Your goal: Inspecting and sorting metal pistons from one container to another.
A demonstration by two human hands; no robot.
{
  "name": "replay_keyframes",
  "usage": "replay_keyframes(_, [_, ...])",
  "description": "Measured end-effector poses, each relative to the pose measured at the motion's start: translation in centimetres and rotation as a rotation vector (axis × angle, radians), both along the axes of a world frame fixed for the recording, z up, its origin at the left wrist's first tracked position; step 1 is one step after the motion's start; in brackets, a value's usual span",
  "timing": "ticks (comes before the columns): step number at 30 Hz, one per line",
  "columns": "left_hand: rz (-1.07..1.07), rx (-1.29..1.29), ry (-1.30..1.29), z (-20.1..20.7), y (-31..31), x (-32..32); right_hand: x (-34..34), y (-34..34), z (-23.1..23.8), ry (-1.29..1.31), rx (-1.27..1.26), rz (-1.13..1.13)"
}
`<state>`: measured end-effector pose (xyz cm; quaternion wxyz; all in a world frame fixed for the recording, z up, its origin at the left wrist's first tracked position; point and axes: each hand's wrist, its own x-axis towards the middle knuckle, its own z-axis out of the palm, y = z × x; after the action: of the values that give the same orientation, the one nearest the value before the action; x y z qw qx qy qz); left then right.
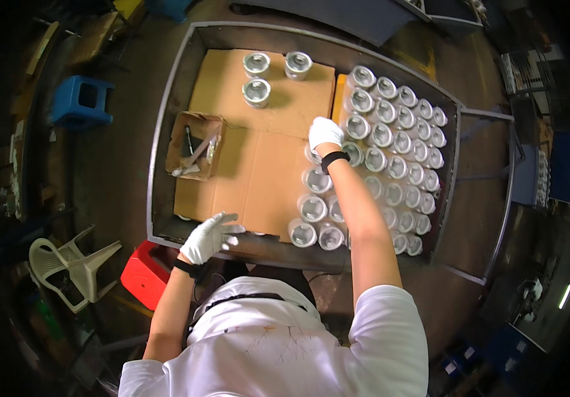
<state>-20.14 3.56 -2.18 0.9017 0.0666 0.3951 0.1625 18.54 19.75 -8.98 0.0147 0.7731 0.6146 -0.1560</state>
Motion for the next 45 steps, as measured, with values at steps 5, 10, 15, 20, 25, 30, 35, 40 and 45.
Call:
replay_keyframes(5, [0.030,0.008,0.093,1.0,-0.8,-2.7,-9.5,6.4,-1.5,0.221,0.271,0.177])
replay_keyframes(10, [0.126,0.023,0.151,2.6,-2.0,-6.7,-13.9,11.1,-5.6,0.188,0.105,0.037])
replay_keyframes(15, [0.184,-0.032,0.183,3.0,-3.2,-9.5,-13.0,12.4,-8.3,0.108,0.017,-0.066])
replay_keyframes(20, [0.200,-0.016,0.124,2.0,-2.9,-9.5,-12.5,8.5,-3.6,0.876,-0.201,-0.431])
replay_keyframes(25, [0.105,0.079,0.106,1.4,-0.3,-6.7,-8.6,-0.4,-0.8,1.591,-0.466,-0.720])
replay_keyframes(30, [-0.024,0.170,0.045,2.3,2.6,-1.8,-8.2,-8.9,4.0,1.813,-0.498,-0.895])
replay_keyframes(35, [-0.120,0.145,0.004,3.3,2.6,3.8,-8.9,-14.1,7.2,2.056,-0.549,-1.100])
replay_keyframes(40, [-0.222,0.225,-0.163,3.7,1.1,7.4,-8.3,-18.1,6.2,2.023,-0.453,-1.090])
replay_keyframes(45, [-0.145,0.224,-0.217,4.4,-0.7,8.9,-7.3,-20.1,7.7,2.072,-0.528,-1.043])
